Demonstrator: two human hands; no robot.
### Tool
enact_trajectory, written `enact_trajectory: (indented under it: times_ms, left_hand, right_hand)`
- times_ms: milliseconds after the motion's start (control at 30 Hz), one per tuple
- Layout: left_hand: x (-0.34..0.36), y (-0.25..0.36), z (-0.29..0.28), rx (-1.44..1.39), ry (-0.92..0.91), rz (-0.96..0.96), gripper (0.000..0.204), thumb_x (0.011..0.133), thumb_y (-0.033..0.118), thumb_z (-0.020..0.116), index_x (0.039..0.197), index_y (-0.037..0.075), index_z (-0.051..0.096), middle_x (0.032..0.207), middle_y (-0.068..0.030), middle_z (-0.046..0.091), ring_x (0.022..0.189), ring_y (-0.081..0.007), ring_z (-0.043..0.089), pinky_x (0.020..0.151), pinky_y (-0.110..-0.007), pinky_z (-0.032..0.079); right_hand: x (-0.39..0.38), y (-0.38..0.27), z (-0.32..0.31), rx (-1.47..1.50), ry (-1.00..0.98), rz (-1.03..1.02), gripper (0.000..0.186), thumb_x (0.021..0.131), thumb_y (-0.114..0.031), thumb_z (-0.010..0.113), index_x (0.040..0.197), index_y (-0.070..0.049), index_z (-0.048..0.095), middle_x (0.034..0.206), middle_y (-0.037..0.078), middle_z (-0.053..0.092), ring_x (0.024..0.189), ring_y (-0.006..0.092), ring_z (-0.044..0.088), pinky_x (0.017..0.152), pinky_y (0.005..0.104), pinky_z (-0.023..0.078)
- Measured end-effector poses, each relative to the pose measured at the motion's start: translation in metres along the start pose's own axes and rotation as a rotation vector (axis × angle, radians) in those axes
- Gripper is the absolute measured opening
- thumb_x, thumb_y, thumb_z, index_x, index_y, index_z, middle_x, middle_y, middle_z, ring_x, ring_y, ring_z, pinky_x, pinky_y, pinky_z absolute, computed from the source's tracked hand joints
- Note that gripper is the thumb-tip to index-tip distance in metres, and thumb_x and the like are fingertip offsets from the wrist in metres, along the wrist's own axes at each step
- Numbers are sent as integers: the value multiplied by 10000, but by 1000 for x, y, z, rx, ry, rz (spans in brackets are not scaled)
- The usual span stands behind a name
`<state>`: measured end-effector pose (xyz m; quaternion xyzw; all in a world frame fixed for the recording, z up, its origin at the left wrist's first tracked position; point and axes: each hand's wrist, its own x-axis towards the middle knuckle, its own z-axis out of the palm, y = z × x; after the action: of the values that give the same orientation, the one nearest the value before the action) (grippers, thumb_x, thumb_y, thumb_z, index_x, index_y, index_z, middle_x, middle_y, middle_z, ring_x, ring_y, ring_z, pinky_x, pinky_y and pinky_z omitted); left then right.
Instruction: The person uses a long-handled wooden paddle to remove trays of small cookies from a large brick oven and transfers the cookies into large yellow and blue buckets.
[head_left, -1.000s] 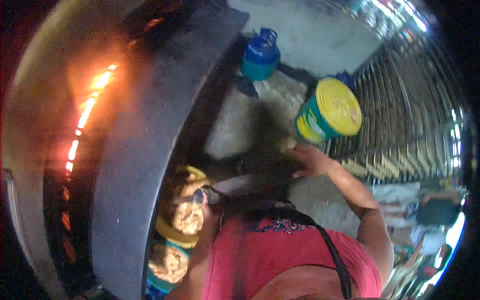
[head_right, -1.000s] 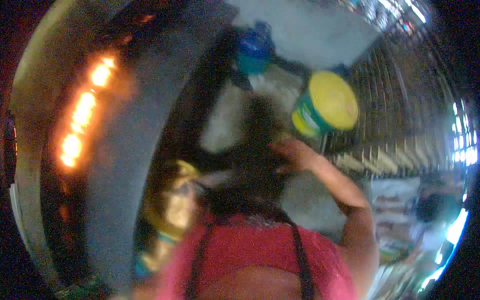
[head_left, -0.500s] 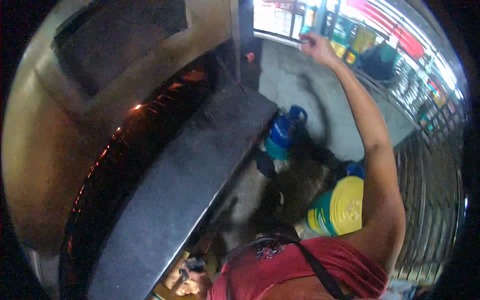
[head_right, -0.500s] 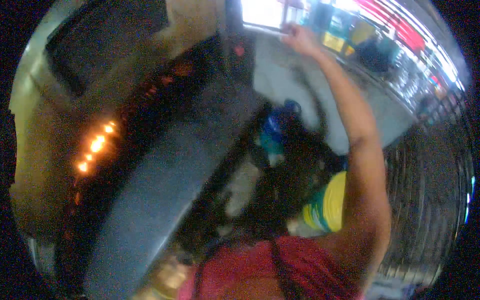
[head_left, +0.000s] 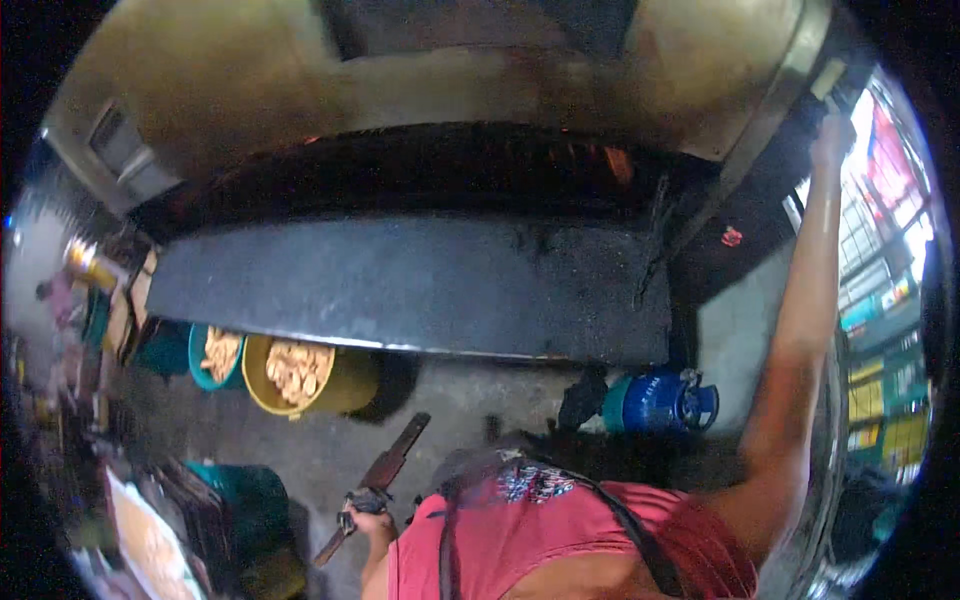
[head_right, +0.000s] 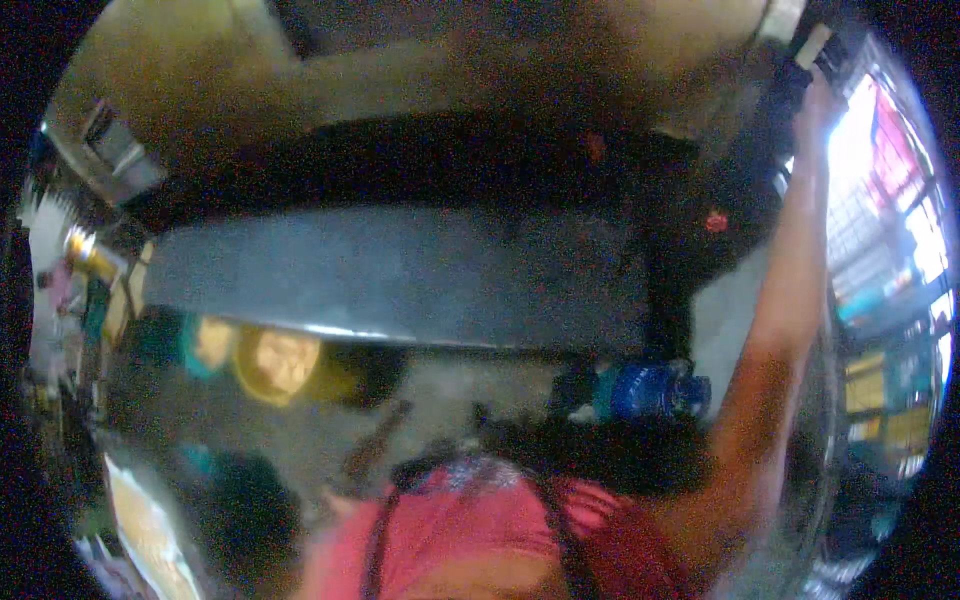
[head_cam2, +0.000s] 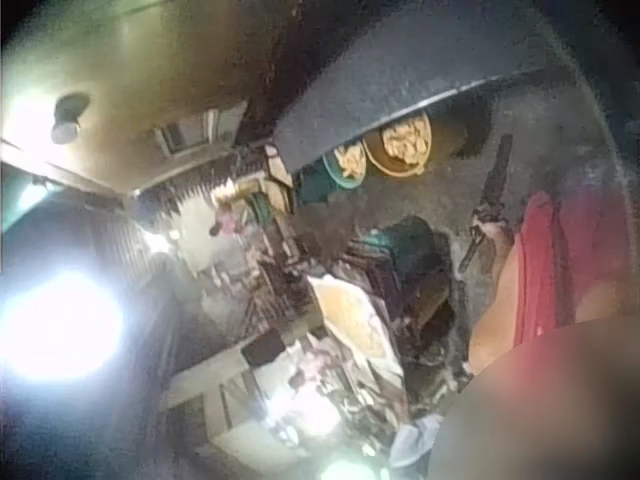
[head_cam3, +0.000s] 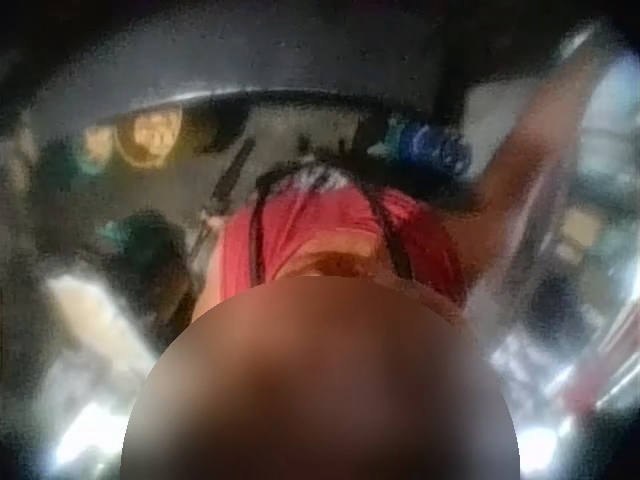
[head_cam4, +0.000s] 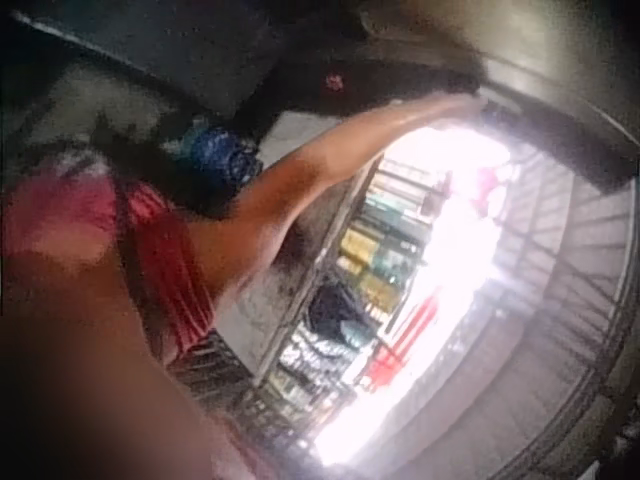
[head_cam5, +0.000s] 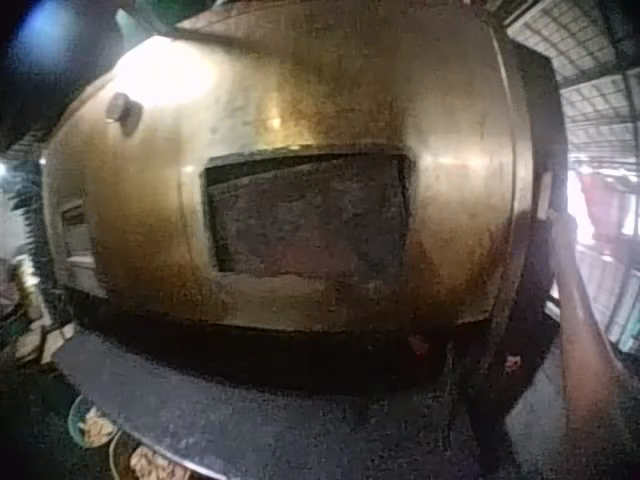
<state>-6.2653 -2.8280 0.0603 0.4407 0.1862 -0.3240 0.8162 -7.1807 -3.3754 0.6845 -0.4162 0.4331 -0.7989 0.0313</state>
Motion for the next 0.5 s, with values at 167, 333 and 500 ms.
enact_trajectory:
  times_ms: [167, 333, 500]
  left_hand:
    - [-259, -174, -99, 66, -85, 96, 382, 917, 417, 433, 1105, 131, 603, 1074, -54, 639, 958, -255, 606, 882, -414, 481]
    - [-477, -395, -108, 186, 294, -41, 426, 920, 476, 458, 1146, 144, 601, 1120, -43, 623, 976, -247, 609, 836, -413, 486]
    - [-575, -558, -108, 208, 316, -120, 451, 905, 487, 499, 1162, 130, 596, 1135, -47, 620, 994, -246, 601, 872, -408, 471]
  right_hand:
    - [101, 75, -141, -615, 110, -529, 684, 747, -260, 770, 1284, 54, 487, 1214, 170, 596, 1127, 264, 553, 964, 359, 430]
    - [368, 203, -371, -703, -250, -303, 770, 773, -364, 751, 1391, -67, 402, 1238, 142, 591, 1113, 248, 558, 928, 359, 447]
    - [468, 240, -438, -1138, -222, -291, 753, 713, -602, 700, 1173, -13, 604, 976, 132, 664, 896, 261, 626, 770, 380, 480]
